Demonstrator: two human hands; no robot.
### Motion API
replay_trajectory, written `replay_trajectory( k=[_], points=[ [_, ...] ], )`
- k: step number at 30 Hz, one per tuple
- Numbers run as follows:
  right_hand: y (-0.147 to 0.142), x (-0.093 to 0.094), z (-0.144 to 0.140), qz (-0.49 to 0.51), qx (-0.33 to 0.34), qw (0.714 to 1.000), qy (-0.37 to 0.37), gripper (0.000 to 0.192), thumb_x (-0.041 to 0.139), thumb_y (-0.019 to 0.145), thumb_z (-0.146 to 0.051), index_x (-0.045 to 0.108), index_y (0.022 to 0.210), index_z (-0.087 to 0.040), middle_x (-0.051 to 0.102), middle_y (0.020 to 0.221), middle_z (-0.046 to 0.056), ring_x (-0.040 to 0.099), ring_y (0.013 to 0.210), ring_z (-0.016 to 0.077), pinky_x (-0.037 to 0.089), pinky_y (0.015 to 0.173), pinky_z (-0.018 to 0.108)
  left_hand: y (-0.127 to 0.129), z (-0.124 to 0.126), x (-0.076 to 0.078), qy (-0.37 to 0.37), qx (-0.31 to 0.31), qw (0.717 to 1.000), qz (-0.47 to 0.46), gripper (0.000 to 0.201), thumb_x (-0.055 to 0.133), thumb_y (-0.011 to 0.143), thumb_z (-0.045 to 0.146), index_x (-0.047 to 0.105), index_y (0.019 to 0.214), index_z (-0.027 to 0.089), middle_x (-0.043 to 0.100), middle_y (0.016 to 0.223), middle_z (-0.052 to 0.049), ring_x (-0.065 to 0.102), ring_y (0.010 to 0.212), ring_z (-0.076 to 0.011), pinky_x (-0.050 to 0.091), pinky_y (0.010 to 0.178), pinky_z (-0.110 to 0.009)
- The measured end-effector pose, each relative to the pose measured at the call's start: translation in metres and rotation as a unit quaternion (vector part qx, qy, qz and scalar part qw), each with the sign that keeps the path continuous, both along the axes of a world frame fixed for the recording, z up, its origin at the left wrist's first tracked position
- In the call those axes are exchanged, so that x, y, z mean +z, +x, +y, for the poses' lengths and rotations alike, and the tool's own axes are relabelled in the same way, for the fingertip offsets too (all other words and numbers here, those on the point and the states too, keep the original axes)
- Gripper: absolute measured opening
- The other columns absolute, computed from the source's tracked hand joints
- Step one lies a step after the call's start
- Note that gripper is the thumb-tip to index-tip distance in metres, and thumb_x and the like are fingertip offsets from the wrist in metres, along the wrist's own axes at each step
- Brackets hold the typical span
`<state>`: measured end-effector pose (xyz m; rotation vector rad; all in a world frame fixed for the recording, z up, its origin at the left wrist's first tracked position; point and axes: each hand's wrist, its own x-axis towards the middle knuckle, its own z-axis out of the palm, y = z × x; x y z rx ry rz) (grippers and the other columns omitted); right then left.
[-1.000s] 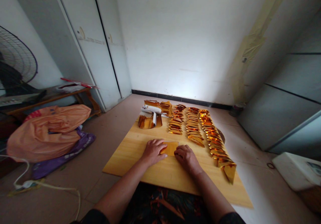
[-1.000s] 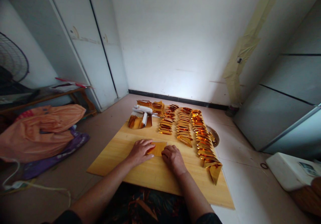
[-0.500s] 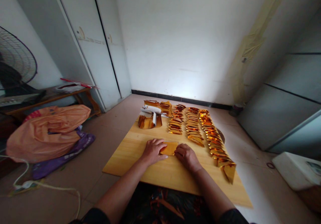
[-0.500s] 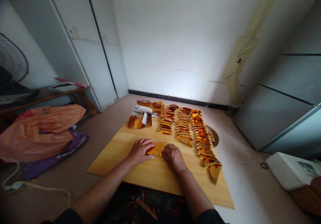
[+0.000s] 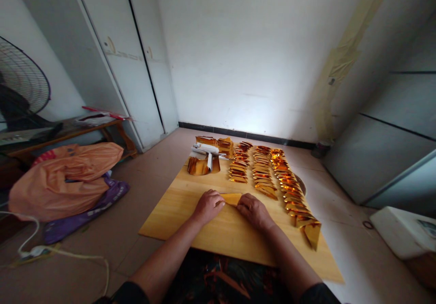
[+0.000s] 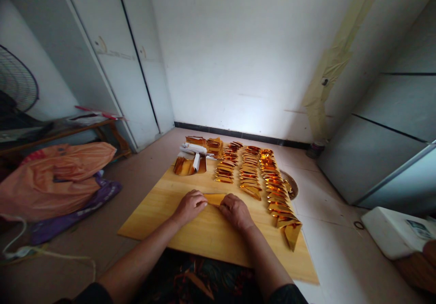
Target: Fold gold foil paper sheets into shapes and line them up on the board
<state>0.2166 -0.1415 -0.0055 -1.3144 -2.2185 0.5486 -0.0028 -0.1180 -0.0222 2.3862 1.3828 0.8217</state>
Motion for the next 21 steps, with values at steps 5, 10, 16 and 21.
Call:
replay_trajectory(
  k=[5, 10, 16, 21],
  points=[
    [0.0, -0.007, 0.005, 0.009, -0.047, 0.998, -0.032, 0.021, 0.048, 0.087, -0.027, 0.064, 0.098, -0.021, 0.065, 0.098, 0.004, 0.059, 0.09, 0.0157, 0.043, 0.081, 0.025, 0.006, 0.01, 0.005, -0.087, 0.072, 0.994, 0.004, 0.014, 0.057, 0.08, 0.02, 0.069, 0.074, 0.017, 0.068, 0.076, -0.003, 0.059, 0.073, -0.0132, 0.04, 0.067, -0.023],
    [-0.012, -0.007, 0.017, -0.029, -0.174, 0.982, -0.068, 0.021, 0.044, 0.09, -0.028, 0.064, 0.096, -0.023, 0.069, 0.095, 0.002, 0.062, 0.087, 0.0152, 0.041, 0.072, 0.022, 0.015, 0.011, 0.012, -0.126, 0.125, 0.983, 0.042, 0.017, 0.053, 0.084, 0.025, 0.069, 0.086, 0.021, 0.07, 0.084, -0.001, 0.06, 0.075, -0.013, 0.037, 0.064, -0.022],
    [-0.025, 0.004, 0.02, -0.139, -0.236, 0.958, -0.08, 0.02, 0.043, 0.091, -0.032, 0.061, 0.096, -0.025, 0.069, 0.094, 0.003, 0.063, 0.081, 0.0149, 0.035, 0.062, 0.022, 0.022, 0.005, 0.012, -0.098, 0.161, 0.976, 0.106, 0.022, 0.05, 0.086, 0.024, 0.06, 0.106, 0.024, 0.07, 0.097, -0.003, 0.062, 0.088, -0.0156, 0.041, 0.074, -0.023],
    [-0.029, 0.002, 0.022, -0.173, -0.246, 0.951, -0.074, 0.019, 0.042, 0.091, -0.03, 0.059, 0.095, -0.023, 0.068, 0.097, 0.003, 0.063, 0.084, 0.0149, 0.035, 0.062, 0.023, 0.025, 0.005, 0.011, -0.091, 0.158, 0.972, 0.146, 0.026, 0.048, 0.089, 0.024, 0.053, 0.114, 0.027, 0.068, 0.102, -0.003, 0.061, 0.094, -0.0167, 0.042, 0.079, -0.025]
  ],
)
